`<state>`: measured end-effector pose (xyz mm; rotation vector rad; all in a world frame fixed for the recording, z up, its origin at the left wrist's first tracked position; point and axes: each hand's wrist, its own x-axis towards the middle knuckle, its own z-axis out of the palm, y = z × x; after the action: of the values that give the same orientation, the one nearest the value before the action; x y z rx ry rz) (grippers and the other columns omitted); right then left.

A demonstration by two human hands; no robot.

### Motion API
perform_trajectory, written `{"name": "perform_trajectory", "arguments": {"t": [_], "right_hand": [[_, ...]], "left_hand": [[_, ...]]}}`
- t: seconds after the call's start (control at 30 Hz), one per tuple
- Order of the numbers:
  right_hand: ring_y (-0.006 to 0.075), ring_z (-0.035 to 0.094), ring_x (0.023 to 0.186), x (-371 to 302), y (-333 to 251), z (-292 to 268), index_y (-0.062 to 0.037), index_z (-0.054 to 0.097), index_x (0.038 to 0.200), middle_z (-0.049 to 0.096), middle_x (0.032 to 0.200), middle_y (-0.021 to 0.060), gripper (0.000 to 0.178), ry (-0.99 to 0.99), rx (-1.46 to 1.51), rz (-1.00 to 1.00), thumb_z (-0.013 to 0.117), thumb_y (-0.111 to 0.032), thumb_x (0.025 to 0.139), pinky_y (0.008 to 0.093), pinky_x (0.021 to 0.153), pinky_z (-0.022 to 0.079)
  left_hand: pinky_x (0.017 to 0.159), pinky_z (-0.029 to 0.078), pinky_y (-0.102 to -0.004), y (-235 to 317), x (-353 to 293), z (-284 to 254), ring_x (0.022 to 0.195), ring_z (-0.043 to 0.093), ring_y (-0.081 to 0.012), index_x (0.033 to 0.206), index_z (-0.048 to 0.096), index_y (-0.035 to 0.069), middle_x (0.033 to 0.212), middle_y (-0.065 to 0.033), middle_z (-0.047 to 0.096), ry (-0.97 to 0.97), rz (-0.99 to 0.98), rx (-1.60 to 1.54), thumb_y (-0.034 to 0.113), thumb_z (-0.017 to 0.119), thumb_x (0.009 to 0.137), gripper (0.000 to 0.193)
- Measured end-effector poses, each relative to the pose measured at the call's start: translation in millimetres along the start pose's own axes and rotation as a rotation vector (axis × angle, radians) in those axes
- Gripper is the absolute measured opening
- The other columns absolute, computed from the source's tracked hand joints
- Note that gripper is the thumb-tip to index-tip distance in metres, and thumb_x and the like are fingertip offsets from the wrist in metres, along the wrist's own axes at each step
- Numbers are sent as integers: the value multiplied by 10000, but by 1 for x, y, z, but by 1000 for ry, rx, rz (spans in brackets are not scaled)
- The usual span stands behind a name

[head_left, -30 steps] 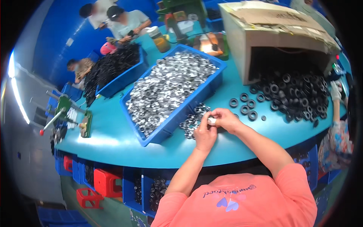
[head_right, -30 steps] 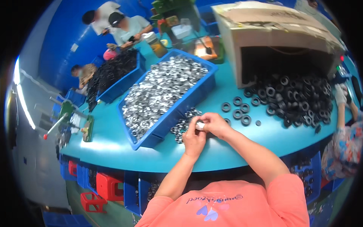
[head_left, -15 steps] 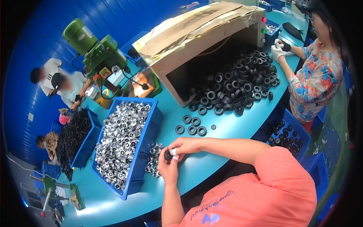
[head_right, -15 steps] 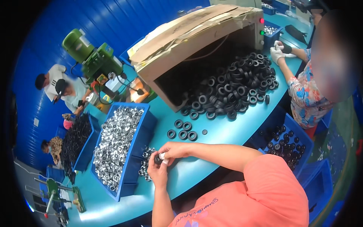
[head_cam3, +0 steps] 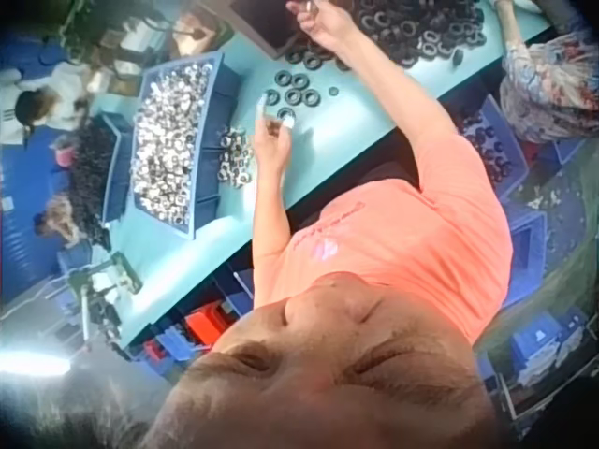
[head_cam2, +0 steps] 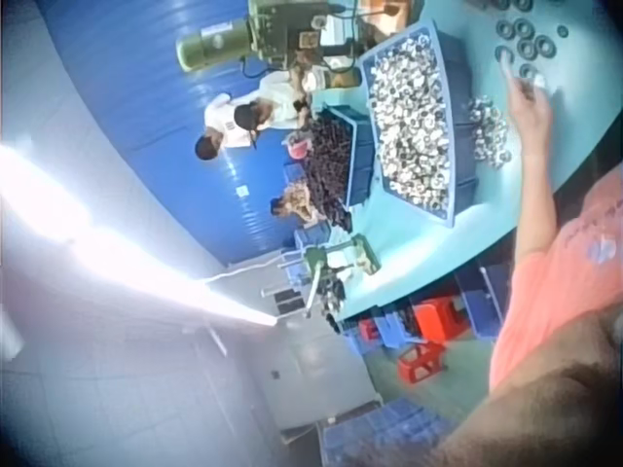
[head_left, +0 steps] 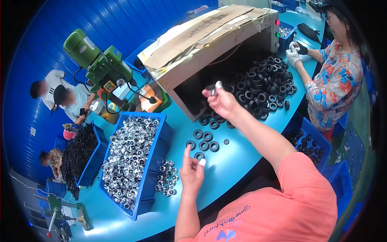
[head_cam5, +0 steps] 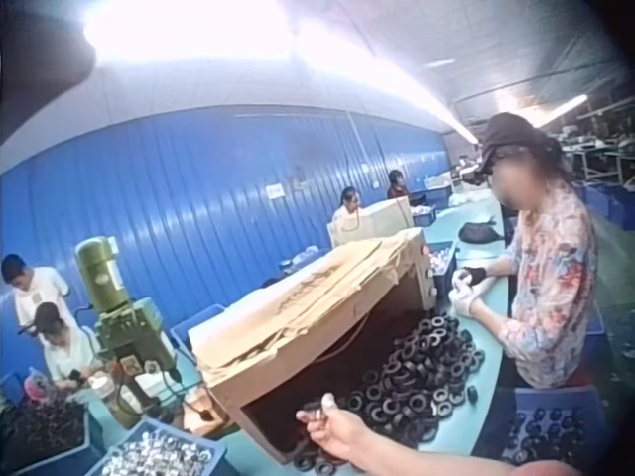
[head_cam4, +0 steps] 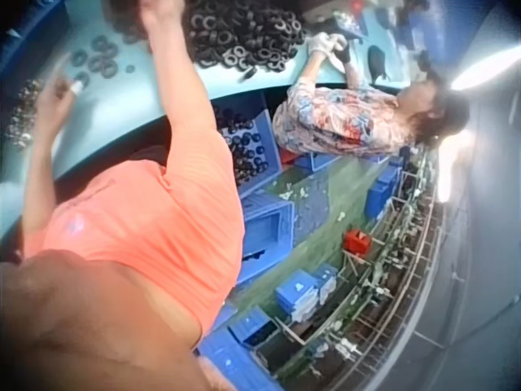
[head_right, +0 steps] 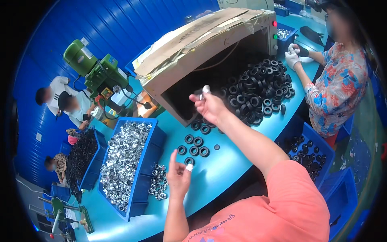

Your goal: The person is manually assembling toy wheels by fitting small rubber tires onto plastic wheel hubs.

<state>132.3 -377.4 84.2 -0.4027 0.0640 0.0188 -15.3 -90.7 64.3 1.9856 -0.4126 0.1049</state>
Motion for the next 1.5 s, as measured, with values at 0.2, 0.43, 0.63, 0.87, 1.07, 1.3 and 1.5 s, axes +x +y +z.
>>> {"name": "perform_trajectory", "arguments": {"t": [0.2,0.43,0.63,0.87,1.07,1.3,1.5], "right_hand": [[151,641,825,11,14,-7,1,632,1296,696,1154,142,293,38,-32,43,526,-117,1049,263,680,557],[295,710,1029,108,34,30,-46,657,1373,724,1213,185,420,-109,-1577,-254,566,-135,972,430,931,567],[389,676,1187,203,69,25,-37,673,1330,687,1318,230,394,-294,-2217,-526,578,-205,988,488,1025,533],[393,668,1195,237,75,27,-37,676,1314,684,1311,230,387,-271,-2474,-619,585,-226,990,491,1032,527],[397,662,1202,233,81,32,-37,679,1300,682,1306,230,382,-276,-2507,-647,591,-245,992,494,1038,523],[401,654,1209,227,70,35,-37,683,1284,680,1300,230,379,-250,-2514,-702,598,-266,994,498,1044,517],[404,648,1216,201,52,51,-37,685,1270,678,1295,230,378,-324,-2304,-921,604,-284,995,501,1050,513]], "left_hand": [[629,526,-298,-8,-4,20,637,607,-135,1493,561,116,765,-33,631,-49,43,8,18,755,913,619],[584,520,-316,-30,-3,32,603,617,-170,1350,676,91,764,-61,646,-15,191,88,40,769,907,456],[581,527,-371,-25,1,33,612,635,-233,1272,715,100,757,-80,633,-89,248,162,47,761,897,382],[597,546,-379,-23,3,28,647,666,-245,1268,720,126,769,-67,654,-178,252,210,62,771,880,396],[573,514,-370,-20,1,28,608,623,-228,1200,750,109,718,-66,612,-194,295,208,62,774,876,328],[594,543,-379,-22,1,31,644,667,-242,1187,748,135,754,-56,645,-211,307,212,62,767,870,325],[584,524,-379,-20,-1,25,629,640,-246,1194,747,132,744,-72,617,-170,274,171,63,763,889,314]]}}
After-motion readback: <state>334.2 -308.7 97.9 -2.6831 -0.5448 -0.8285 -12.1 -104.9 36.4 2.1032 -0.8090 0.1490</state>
